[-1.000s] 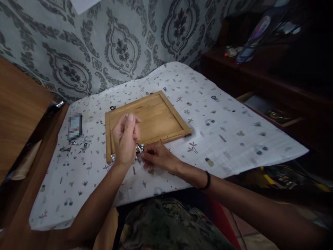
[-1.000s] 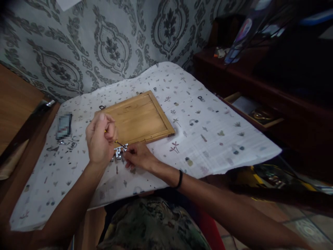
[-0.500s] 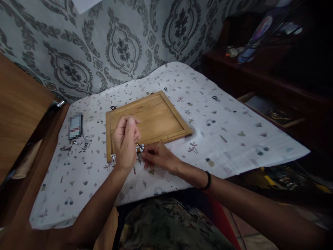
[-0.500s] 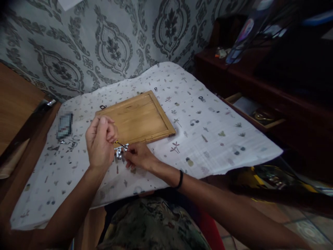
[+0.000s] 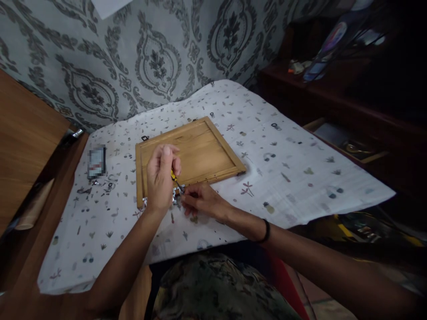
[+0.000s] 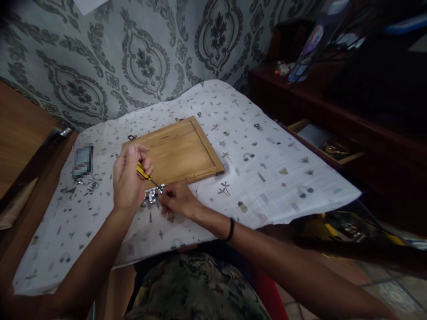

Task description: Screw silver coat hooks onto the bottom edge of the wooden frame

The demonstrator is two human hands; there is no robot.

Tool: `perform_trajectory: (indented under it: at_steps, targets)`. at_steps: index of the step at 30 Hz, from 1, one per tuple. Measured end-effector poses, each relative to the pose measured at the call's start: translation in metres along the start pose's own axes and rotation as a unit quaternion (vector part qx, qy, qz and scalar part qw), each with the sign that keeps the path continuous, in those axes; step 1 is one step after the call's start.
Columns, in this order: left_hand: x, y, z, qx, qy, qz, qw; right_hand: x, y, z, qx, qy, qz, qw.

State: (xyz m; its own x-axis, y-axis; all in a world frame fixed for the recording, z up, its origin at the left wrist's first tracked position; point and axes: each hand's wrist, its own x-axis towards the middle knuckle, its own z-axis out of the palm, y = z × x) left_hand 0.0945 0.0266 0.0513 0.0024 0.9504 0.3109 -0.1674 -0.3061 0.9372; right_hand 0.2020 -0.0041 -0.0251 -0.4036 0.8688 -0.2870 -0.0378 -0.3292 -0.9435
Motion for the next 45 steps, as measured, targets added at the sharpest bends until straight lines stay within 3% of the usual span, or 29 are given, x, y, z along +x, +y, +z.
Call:
perform_trajectory:
  at_steps: [3,8,17,29,37,45]
  targets:
    - [-0.006,-0.001,0.001,0.0,0.035,0.022,0.999,0.0,-0.001,0.0,-0.006,0.002,0.002,1.0]
    - [-0.006,-0.003,0.004,0.0,0.04,0.017,0.999,0.001,-0.001,0.001,0.002,0.001,0.008,1.0]
    - [0.007,-0.004,0.001,-0.016,-0.034,-0.011,0.999,-0.001,-0.001,0.0,0.006,0.003,0.009,1.0]
    - [-0.005,-0.006,-0.001,0.018,0.037,0.019,0.999,0.0,-0.002,0.001,-0.024,0.007,0.014,1.0]
    - [0.001,-0.008,-0.001,0.024,-0.003,0.008,1.0,0.001,0.007,0.001,-0.017,0.008,0.001,1.0]
    - [0.003,-0.011,-0.004,0.022,-0.038,0.002,0.999,-0.006,0.0,0.005,-0.053,0.033,0.021,0.998]
